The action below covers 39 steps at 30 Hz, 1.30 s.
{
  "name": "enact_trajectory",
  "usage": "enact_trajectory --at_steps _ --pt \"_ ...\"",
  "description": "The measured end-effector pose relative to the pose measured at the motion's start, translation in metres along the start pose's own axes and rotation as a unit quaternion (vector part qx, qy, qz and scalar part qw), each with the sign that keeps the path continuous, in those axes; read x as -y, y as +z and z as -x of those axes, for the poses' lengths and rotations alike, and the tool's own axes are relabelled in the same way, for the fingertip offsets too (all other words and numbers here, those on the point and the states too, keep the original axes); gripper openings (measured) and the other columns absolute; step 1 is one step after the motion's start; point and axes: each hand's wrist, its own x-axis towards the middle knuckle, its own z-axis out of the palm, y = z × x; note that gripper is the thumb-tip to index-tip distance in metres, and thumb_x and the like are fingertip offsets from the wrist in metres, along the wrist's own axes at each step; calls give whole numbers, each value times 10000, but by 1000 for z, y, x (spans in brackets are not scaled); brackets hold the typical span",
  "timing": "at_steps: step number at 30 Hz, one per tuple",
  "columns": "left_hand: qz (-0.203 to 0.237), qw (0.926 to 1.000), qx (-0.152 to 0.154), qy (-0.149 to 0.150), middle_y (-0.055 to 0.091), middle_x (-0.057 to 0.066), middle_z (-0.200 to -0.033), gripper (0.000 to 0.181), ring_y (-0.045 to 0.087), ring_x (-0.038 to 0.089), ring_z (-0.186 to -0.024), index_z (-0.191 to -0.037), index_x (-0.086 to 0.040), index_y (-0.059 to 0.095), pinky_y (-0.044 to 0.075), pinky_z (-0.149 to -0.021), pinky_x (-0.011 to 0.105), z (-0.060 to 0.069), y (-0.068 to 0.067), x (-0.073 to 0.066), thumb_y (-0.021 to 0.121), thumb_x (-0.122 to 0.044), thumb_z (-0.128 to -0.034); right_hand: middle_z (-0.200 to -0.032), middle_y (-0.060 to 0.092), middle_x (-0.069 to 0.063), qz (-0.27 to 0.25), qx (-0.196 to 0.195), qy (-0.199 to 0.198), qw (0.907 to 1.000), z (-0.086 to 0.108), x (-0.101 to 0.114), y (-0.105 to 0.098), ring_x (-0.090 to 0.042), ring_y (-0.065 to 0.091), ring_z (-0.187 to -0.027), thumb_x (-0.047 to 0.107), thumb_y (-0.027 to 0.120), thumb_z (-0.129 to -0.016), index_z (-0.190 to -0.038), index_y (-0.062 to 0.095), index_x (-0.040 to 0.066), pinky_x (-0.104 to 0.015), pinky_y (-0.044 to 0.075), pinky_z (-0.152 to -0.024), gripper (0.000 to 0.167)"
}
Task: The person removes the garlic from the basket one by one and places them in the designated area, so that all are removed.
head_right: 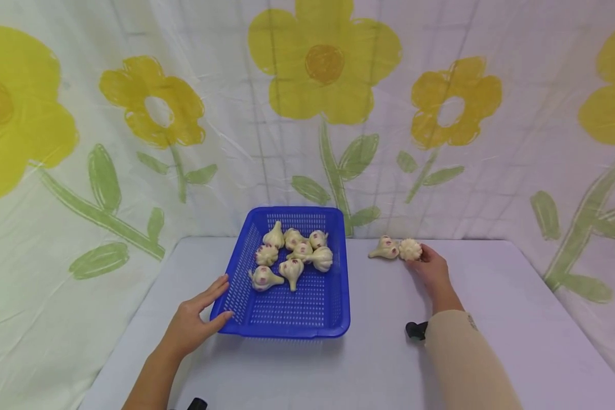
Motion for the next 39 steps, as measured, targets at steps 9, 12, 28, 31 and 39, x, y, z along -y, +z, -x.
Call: enact_trajectory --at_steps 9,12,28,31,39 --pt "-12 10000 -35 -5 497 -4 -1485 641 509 239 -1338 -1379 -86 577 454 -1021 417 -1 -2 -1 792 -316 -821 -1571 303 -233 -46 -17 -36 10000 0 4 1 -345 332 -1438 12 614 -923 -1560 189 23 -405 352 -1173 766" --pt "-13 10000 -30 -32 497 -1 -1485 643 509 239 -1337 -1380 -87 577 453 -1022 417 -1 -3 -1 793 -316 -820 -1588 270 -216 -177 54 -3 9998 -1 4 0 -336 297 -1460 -34 613 -899 -1564 170 28 -427 318 -1190 802" --pt "48 10000 -24 -38 496 -6 -1486 642 507 239 -1339 -1383 -88 574 458 -1025 430 1 1 1 788 -324 -825 -1608 235 -163 -687 -345 -181 9969 5 23 -20 -268 233 -1489 -118 383 -853 -1563 188 36 -94 414 -651 752" --pt "35 10000 -4 -45 493 -6 -1488 645 504 238 -1342 -1387 -93 571 459 -1027 431 1 1 2 783 -339 -829 -1600 279 -144 -1224 -689 -243 9898 6 42 -22 -216 274 -1481 -133 373 -864 -1556 233 46 -72 414 -630 729" --pt "43 9999 43 -93 495 -1 -1487 645 504 245 -1342 -1388 -94 570 456 -1029 435 0 1 1 780 -341 -830 -1542 391 -181 -2434 -494 -1059 9629 15 99 4 -248 402 -1423 -168 486 -897 -1515 323 -9 -58 502 -837 659"
